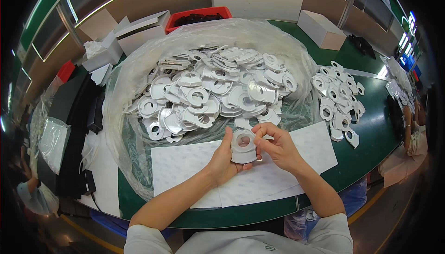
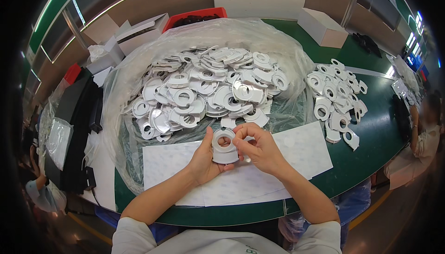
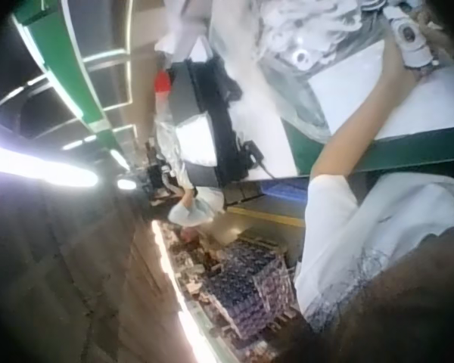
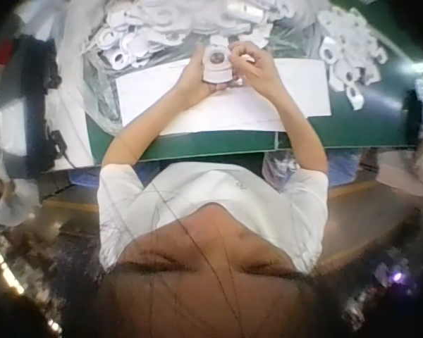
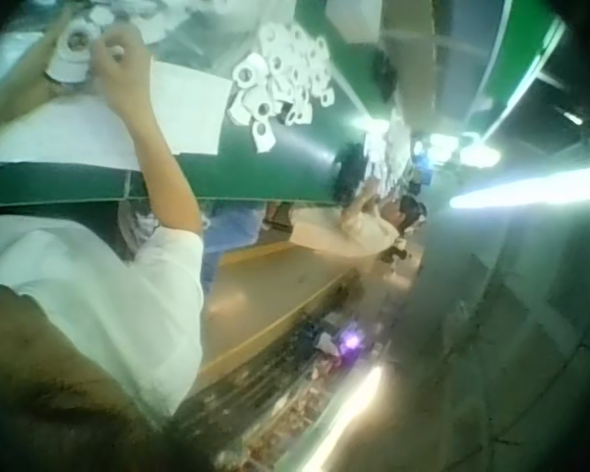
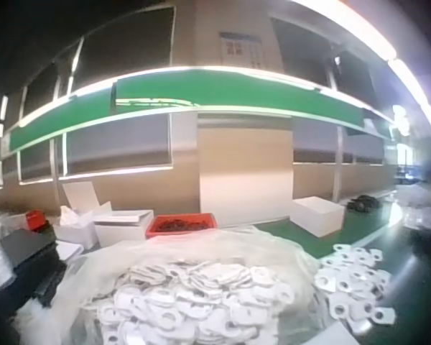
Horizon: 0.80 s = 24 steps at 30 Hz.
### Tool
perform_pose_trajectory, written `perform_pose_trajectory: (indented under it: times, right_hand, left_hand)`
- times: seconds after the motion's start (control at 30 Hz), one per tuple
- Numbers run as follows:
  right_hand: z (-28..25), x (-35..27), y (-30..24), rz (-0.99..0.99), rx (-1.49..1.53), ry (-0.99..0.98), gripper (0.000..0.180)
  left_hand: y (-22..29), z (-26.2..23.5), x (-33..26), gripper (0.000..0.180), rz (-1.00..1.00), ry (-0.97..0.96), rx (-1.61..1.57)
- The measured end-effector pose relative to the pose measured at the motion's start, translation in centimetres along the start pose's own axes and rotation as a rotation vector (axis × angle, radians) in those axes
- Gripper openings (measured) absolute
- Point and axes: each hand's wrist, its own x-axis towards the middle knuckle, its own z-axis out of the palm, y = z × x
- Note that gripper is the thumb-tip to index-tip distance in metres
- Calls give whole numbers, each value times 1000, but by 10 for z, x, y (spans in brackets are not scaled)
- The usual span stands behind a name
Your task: The person repeatedly picks up plastic pieces from a pile, peels circular adhesive stickers from a sheet, attaches the stickers to the plastic pieces, and places the assembled pieces onto the table.
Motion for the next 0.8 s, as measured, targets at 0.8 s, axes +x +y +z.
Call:
perform_pose_trajectory:
  times: [0.8]
  right_hand:
    - [0,2,9,57,15,14,12]
  left_hand:
    - [0,0,1,71,-5,4,23]
